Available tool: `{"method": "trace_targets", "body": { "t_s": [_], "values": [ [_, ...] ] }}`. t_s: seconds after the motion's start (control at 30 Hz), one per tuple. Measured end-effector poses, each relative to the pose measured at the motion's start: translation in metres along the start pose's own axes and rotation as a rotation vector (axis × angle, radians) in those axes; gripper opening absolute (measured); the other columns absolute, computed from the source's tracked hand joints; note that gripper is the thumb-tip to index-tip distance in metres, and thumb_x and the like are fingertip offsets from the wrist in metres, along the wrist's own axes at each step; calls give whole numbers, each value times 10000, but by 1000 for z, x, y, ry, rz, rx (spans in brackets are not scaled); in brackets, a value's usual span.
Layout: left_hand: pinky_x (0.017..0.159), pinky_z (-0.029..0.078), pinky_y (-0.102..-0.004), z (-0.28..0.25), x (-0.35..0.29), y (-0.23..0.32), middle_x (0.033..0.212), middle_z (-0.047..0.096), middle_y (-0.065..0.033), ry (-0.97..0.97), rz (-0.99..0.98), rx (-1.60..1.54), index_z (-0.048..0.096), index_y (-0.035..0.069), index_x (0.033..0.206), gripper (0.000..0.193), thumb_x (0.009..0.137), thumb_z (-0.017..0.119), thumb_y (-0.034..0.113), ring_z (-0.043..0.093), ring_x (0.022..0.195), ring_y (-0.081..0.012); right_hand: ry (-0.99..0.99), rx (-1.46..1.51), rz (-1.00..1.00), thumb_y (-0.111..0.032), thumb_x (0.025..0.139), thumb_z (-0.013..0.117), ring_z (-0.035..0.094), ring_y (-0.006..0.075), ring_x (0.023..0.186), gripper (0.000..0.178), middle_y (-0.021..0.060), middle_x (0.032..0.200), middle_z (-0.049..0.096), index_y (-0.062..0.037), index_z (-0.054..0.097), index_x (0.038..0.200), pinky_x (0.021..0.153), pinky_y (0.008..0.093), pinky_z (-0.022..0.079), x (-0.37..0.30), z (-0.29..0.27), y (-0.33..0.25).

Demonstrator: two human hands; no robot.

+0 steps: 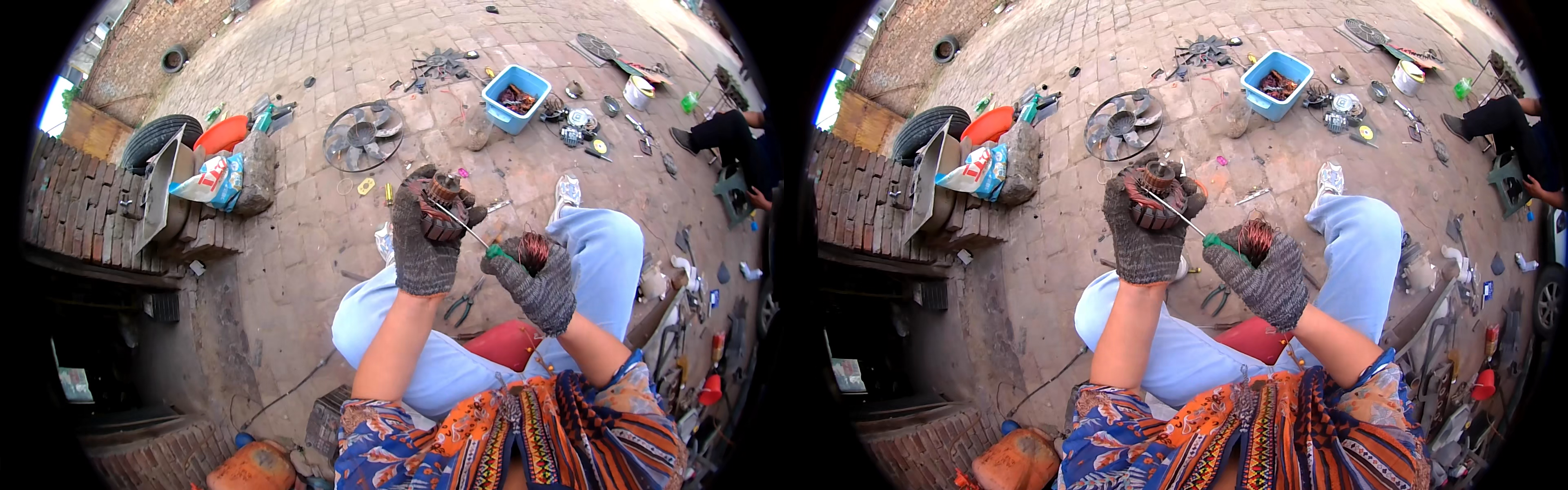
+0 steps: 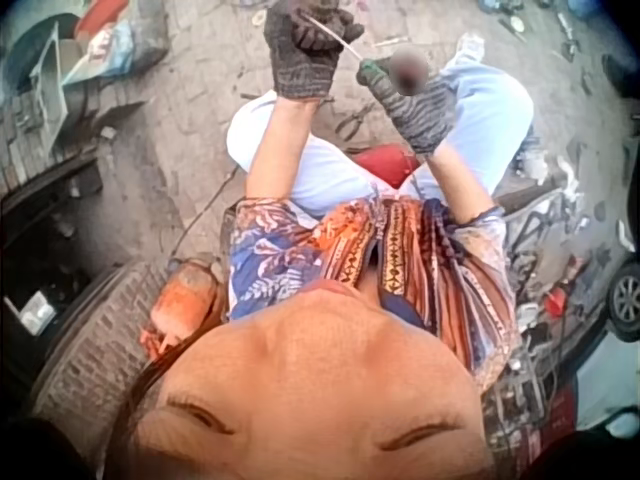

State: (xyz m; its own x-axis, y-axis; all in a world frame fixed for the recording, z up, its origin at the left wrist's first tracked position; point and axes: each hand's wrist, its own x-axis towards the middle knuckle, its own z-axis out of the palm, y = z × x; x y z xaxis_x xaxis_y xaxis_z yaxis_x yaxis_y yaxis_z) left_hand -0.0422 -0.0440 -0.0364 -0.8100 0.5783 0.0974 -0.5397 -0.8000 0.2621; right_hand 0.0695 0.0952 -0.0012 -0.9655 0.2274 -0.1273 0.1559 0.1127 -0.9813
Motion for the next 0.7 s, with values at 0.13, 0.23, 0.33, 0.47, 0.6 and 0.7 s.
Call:
{"method": "trace_targets", "body": {
  "t_s": [0.13,0.23,0.33,0.47,0.6,0.7],
  "values": [
    [524,390,-204,23,1,-10,617,410,40,296,145,277,487,105,872,308,863,512,411,347,484,-56,-29,104,37,-194,791,667,606,95,666,206,74,760,674,6,671,840,628,261,481,-1,-1,-2],
    [538,415,-194,33,3,-21,714,491,5,402,320,473,492,76,984,359,859,525,410,400,515,-54,-63,84,177,-210,793,660,611,98,666,211,76,749,675,-3,677,828,630,264,482,-4,-5,-19],
    [574,457,-206,23,-2,-18,798,536,-28,390,406,526,489,61,1071,402,858,535,399,445,553,-60,-75,5,185,-222,790,658,614,111,648,217,88,728,670,-7,679,815,622,270,480,-5,-7,-32],
    [559,468,-223,28,-3,-19,802,540,-30,444,483,633,488,65,1084,410,862,520,409,456,561,-66,-100,-161,54,-239,783,660,606,146,608,229,111,700,654,-13,677,820,599,285,472,-2,-12,-32],
    [579,494,-286,25,-1,-8,895,577,-83,369,357,539,480,64,1124,540,834,475,519,551,674,-157,-222,-245,28,-277,798,635,584,171,546,265,121,683,642,-16,677,809,548,301,457,5,-19,-44],
    [613,510,-369,12,0,6,958,591,-124,296,253,362,477,61,1146,630,802,445,588,586,798,-245,-283,-66,160,-285,818,609,562,158,510,257,101,661,636,-40,686,796,510,282,442,2,-26,-46]
  ]
}}
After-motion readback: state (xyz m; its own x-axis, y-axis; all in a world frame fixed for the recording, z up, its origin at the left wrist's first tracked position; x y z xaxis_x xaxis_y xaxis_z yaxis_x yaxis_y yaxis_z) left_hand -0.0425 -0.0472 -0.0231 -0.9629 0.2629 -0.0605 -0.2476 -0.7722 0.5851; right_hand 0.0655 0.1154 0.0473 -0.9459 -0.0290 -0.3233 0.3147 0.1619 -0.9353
